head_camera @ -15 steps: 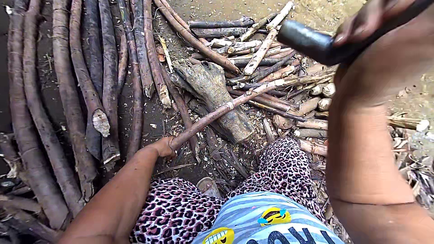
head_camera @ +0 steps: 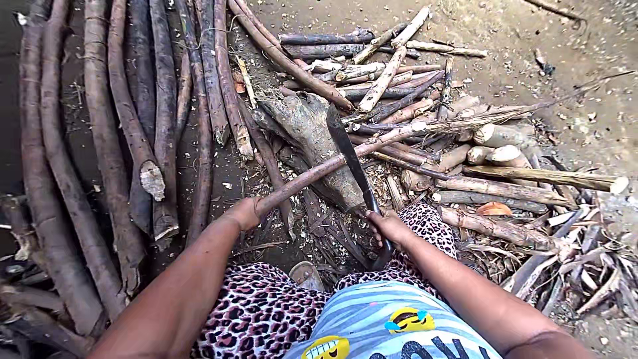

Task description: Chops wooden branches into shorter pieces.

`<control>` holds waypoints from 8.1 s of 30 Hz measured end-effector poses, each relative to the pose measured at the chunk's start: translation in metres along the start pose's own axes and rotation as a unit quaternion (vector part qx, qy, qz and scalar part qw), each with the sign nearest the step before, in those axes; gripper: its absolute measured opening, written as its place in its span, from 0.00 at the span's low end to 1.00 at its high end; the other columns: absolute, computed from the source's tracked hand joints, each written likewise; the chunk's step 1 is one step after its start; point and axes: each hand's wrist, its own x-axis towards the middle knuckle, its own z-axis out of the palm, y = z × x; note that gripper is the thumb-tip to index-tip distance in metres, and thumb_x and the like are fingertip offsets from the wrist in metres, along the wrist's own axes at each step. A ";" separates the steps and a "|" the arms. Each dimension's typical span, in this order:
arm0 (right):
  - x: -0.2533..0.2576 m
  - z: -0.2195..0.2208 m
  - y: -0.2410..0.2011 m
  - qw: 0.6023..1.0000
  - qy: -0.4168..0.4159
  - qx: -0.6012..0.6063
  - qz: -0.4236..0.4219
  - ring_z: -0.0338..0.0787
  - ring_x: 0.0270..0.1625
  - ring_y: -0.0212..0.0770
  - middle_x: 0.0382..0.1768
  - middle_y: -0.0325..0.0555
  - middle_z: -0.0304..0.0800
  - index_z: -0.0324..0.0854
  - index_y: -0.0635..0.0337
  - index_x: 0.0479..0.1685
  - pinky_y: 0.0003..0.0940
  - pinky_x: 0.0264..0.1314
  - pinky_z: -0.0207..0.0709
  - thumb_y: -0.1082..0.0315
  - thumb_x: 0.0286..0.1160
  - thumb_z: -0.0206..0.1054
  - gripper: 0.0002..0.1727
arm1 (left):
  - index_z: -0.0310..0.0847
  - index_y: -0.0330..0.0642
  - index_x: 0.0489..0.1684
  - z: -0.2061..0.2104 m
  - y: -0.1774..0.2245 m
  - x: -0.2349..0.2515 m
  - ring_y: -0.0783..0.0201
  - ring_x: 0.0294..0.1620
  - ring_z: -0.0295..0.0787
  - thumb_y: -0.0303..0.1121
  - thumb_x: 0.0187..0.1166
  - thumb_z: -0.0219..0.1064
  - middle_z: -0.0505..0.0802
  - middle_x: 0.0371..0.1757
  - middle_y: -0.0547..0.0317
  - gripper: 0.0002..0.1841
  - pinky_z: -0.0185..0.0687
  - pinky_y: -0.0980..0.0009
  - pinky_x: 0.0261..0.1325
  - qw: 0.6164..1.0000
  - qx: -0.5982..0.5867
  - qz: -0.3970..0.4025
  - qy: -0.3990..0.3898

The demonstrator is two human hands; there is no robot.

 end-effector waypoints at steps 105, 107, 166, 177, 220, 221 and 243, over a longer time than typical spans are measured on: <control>0.006 0.010 0.024 0.952 0.077 -0.290 -0.055 0.90 0.50 0.51 0.51 0.61 0.87 0.71 0.68 0.75 0.50 0.61 0.80 0.60 0.93 0.55 0.23 | 0.88 0.36 0.45 -0.048 0.003 -0.007 0.36 0.53 0.90 0.33 0.69 0.82 0.93 0.45 0.37 0.13 0.79 0.31 0.58 0.993 0.116 -0.013 0.012; 0.011 0.010 0.029 0.971 0.068 -0.226 -0.044 0.86 0.29 0.42 0.37 0.51 0.82 0.72 0.66 0.71 0.40 0.38 0.84 0.60 0.93 0.56 0.20 | 0.88 0.37 0.42 -0.053 0.008 -0.011 0.36 0.52 0.90 0.33 0.68 0.82 0.93 0.44 0.38 0.13 0.80 0.31 0.57 0.991 0.128 -0.017 0.029; -0.090 0.008 -0.099 0.935 0.085 -0.059 -0.339 0.75 0.13 0.27 0.20 0.34 0.77 0.76 0.61 0.54 0.24 0.16 0.77 0.61 0.96 0.47 0.15 | 0.89 0.42 0.50 -0.067 0.037 -0.009 0.35 0.58 0.91 0.33 0.67 0.80 0.94 0.52 0.37 0.15 0.80 0.31 0.58 0.965 0.190 -0.091 0.158; -0.046 0.022 -0.092 0.774 0.276 -0.112 -0.558 0.77 0.15 0.38 0.16 0.41 0.72 0.66 0.70 0.51 0.39 0.19 0.80 0.60 0.93 0.39 0.19 | 0.88 0.39 0.53 -0.059 0.042 -0.020 0.33 0.57 0.91 0.30 0.68 0.79 0.94 0.51 0.35 0.16 0.78 0.31 0.60 0.960 0.192 -0.102 0.175; 0.043 0.026 0.033 0.979 0.039 -0.202 -0.012 0.77 0.19 0.38 0.26 0.45 0.74 0.75 0.66 0.55 0.36 0.27 0.79 0.54 0.96 0.50 0.21 | 0.84 0.28 0.55 -0.046 -0.013 0.043 0.29 0.62 0.88 0.33 0.73 0.78 0.91 0.55 0.28 0.19 0.78 0.27 0.62 0.988 0.119 -0.093 0.015; 0.040 0.023 0.027 0.989 0.020 -0.144 0.000 0.73 0.14 0.36 0.20 0.41 0.70 0.73 0.63 0.51 0.32 0.20 0.76 0.53 0.96 0.50 0.20 | 0.85 0.30 0.57 -0.046 -0.014 0.042 0.29 0.63 0.87 0.33 0.72 0.79 0.91 0.56 0.28 0.20 0.77 0.26 0.62 0.989 0.111 -0.088 0.037; -0.059 -0.004 -0.065 0.944 0.080 -0.086 -0.309 0.76 0.15 0.25 0.18 0.32 0.77 0.78 0.64 0.51 0.22 0.20 0.76 0.64 0.93 0.53 0.13 | 0.79 0.24 0.58 -0.012 0.001 0.074 0.45 0.47 0.89 0.21 0.68 0.77 0.90 0.47 0.35 0.20 0.83 0.48 0.53 0.990 0.031 -0.087 -0.106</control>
